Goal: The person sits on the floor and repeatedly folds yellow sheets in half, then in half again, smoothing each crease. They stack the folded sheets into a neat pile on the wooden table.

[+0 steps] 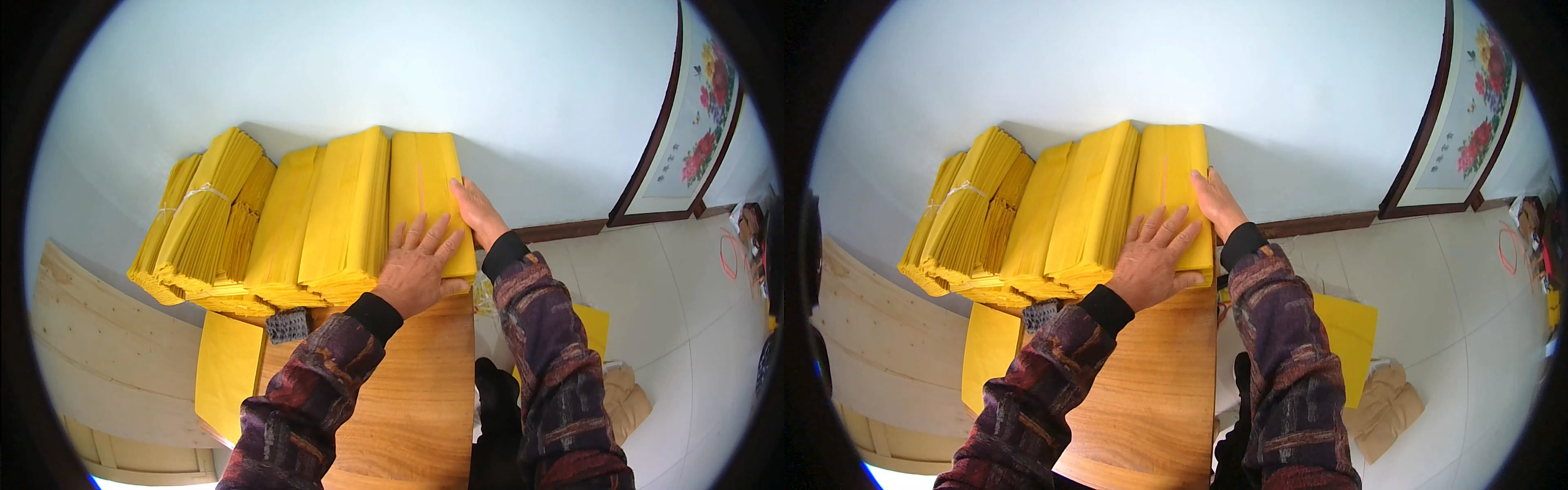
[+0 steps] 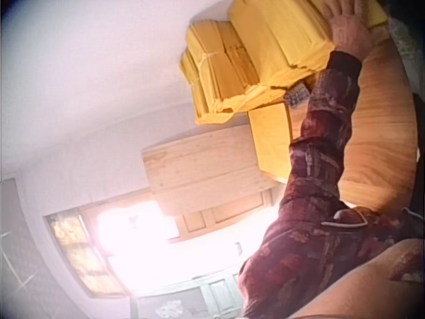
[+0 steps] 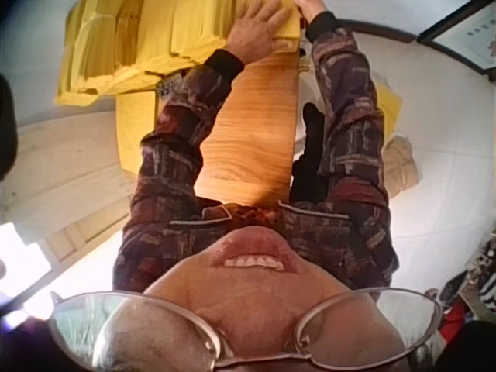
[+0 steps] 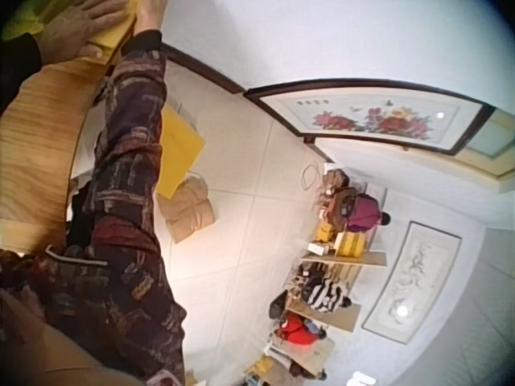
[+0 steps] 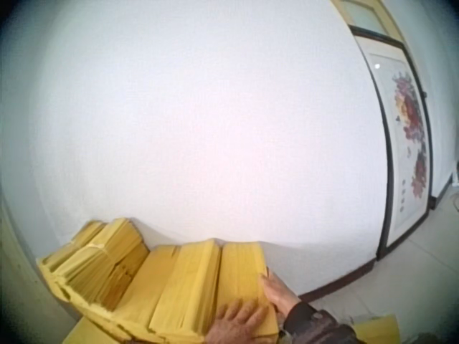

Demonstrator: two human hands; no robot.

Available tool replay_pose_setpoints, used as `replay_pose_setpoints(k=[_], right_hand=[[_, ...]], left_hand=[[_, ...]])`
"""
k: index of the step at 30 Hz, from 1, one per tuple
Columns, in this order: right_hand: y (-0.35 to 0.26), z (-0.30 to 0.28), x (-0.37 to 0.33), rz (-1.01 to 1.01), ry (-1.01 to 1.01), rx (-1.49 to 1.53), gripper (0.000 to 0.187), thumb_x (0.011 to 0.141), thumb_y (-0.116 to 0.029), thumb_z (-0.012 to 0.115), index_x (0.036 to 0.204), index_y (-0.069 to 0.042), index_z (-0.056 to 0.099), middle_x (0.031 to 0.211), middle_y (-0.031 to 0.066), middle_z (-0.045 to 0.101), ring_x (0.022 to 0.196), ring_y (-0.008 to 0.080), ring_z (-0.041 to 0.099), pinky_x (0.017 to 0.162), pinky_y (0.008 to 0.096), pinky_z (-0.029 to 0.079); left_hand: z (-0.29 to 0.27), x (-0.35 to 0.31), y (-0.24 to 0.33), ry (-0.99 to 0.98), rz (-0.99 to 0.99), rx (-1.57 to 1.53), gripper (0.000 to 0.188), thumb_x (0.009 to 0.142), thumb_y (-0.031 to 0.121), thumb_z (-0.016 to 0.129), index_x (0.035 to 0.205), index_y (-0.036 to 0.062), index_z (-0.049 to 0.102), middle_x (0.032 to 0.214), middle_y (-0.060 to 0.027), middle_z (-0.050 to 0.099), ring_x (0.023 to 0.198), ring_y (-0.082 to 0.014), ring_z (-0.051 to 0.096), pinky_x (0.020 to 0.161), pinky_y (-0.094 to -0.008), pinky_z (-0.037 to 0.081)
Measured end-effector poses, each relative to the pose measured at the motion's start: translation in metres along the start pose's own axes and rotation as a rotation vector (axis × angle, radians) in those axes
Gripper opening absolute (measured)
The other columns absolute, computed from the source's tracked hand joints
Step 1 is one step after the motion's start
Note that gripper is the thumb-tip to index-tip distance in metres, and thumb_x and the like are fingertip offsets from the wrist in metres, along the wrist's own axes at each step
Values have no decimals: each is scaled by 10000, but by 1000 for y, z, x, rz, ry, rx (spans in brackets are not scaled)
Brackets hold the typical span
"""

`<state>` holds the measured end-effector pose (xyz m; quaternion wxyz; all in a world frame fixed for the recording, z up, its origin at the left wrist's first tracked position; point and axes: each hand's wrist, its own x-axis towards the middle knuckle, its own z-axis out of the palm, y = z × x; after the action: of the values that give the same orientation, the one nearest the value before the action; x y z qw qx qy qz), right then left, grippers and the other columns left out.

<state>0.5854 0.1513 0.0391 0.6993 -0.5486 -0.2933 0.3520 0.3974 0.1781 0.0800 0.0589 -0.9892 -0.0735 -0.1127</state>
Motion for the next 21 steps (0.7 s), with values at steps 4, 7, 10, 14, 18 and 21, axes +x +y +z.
replay_pose_setpoints(k=[4,7,10,14,18,21], right_hand=[[4,-2,4,43,-29,85,437,1047,-333,396,1334,-5,430,1248,127,544,1107,214,542,931,380,467],[4,-2,6,60,-18,103,431,1049,-341,400,1317,-5,438,1218,122,544,1073,205,548,917,377,472],[4,-3,3,4,-21,85,431,1047,-347,409,1297,2,447,1211,123,547,1066,204,547,920,372,469],[2,-2,1,18,-13,85,427,1046,-351,414,1275,7,457,1204,120,550,1059,197,541,927,362,463],[-1,0,0,6,-7,53,435,1045,-357,418,1283,7,453,1204,120,551,1065,195,539,929,361,461],[-1,1,0,18,-1,7,446,1044,-359,420,1300,6,442,1213,128,550,1079,201,539,929,365,463]], left_hand=[[0,-1,1,67,121,88,895,779,576,708,1499,168,367,1552,-114,335,1411,-365,322,1137,-524,259],[4,4,1,27,30,-17,892,769,547,732,1491,165,373,1546,-116,342,1413,-350,323,1142,-512,256],[7,6,0,-42,0,-44,882,760,528,747,1473,148,392,1538,-121,350,1410,-352,326,1139,-505,265],[5,5,1,-13,1,-47,883,758,530,751,1458,119,404,1533,-129,352,1415,-361,311,1144,-521,251],[1,-2,4,23,-51,-30,891,766,537,744,1467,113,395,1543,-138,331,1427,-368,283,1155,-547,216],[1,-3,6,11,-73,-58,891,775,546,733,1480,130,383,1555,-143,307,1432,-379,269,1155,-560,207]])
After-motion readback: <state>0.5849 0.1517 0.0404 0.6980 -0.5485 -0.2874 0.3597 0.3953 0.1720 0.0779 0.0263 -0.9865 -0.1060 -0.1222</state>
